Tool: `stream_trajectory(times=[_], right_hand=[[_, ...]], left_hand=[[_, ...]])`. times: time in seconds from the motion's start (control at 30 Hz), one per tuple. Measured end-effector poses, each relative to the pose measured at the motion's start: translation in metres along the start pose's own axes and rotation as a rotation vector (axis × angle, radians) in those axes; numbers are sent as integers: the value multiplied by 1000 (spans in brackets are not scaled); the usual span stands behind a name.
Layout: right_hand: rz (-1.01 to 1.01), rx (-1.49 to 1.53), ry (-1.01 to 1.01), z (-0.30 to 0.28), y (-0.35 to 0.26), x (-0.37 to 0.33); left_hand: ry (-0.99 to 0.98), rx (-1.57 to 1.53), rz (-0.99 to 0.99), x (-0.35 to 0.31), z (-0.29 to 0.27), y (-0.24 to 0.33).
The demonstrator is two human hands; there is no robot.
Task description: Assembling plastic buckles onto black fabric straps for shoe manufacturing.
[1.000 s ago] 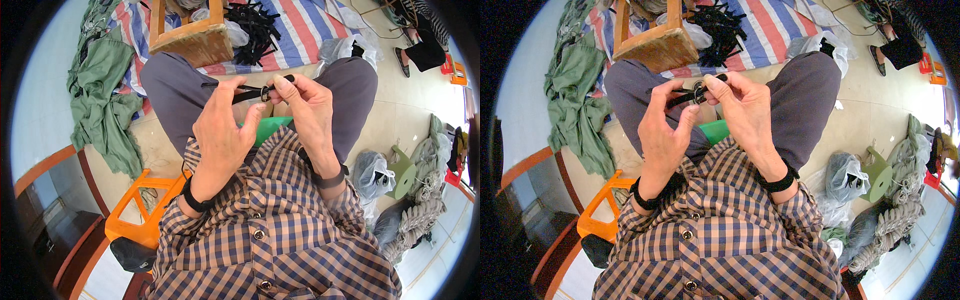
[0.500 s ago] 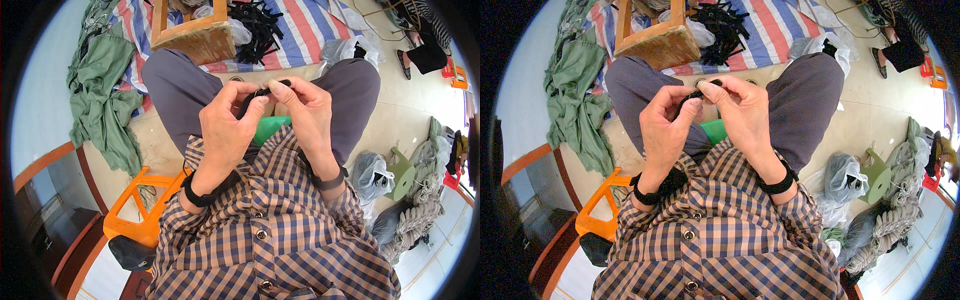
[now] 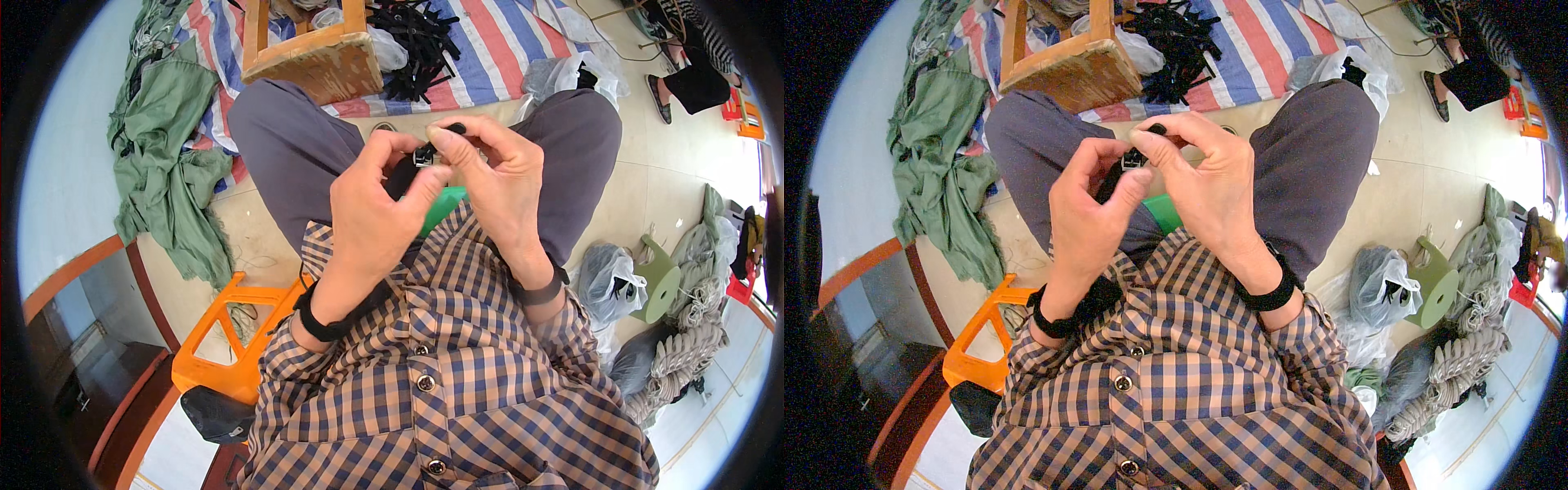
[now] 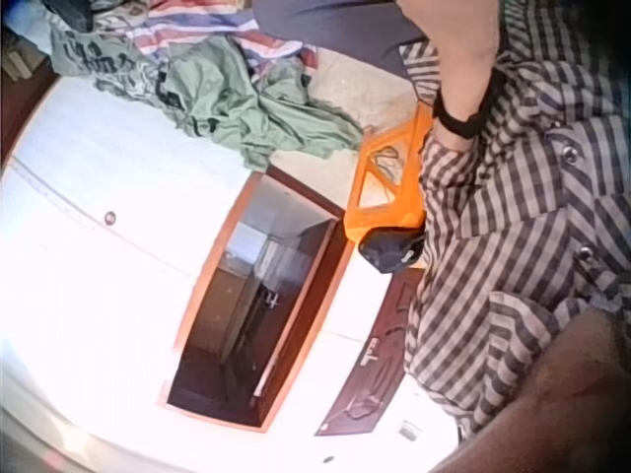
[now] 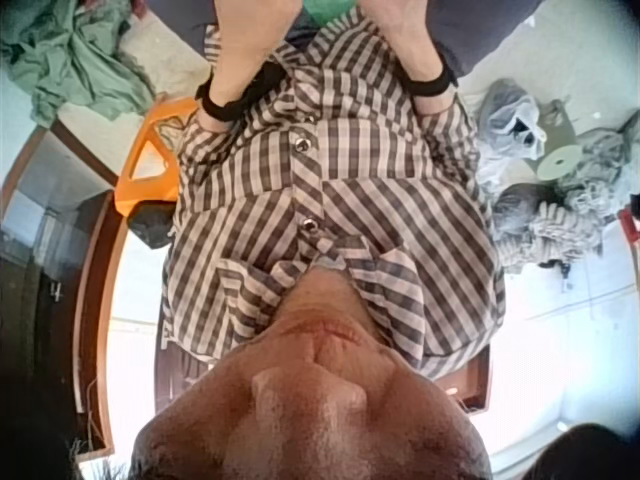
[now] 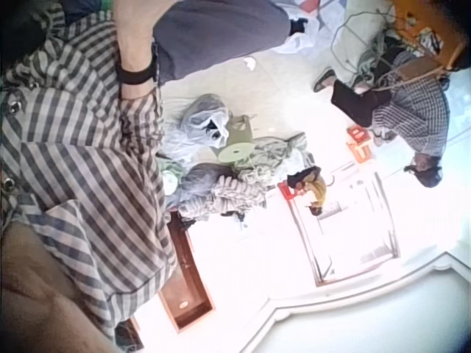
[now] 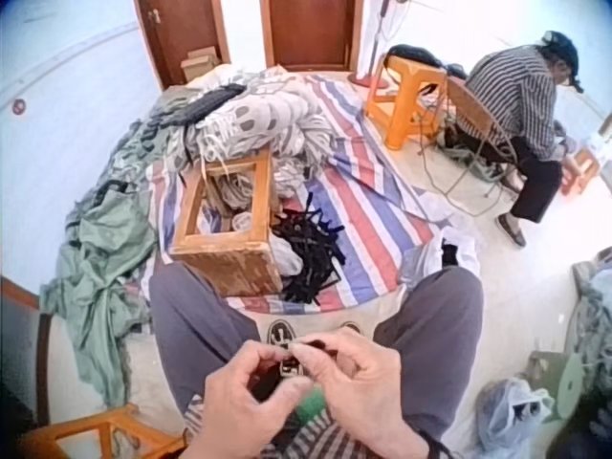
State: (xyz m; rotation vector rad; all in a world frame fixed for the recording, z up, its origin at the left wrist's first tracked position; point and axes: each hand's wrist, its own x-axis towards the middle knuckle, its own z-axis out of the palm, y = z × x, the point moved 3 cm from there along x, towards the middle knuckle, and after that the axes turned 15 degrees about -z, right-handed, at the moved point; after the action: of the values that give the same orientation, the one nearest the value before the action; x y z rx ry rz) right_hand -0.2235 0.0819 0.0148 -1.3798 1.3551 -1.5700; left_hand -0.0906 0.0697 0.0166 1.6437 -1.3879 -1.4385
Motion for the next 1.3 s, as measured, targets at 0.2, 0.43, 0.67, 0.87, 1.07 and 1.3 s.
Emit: stream_trajectory(times=[0.2,0.43,0.67,0.87,1.07,1.3], right_hand=[[124,97,-2,1,0,-1],[228,256,14,2,0,-2],[261,455,44,0,9,-3],[378,662,82,2,12,-5],[248,456,65,2,5,-3],[315,530,65,0,9,-6]], left_hand=[[280,416,381,-3,-2,12],[247,110,304,-5,-3,7],[148,-139,284,-3,1,0],[151,-130,357,-4,-1,-1],[109,-211,258,-4,1,2],[151,-172,267,-3,1,-1]])
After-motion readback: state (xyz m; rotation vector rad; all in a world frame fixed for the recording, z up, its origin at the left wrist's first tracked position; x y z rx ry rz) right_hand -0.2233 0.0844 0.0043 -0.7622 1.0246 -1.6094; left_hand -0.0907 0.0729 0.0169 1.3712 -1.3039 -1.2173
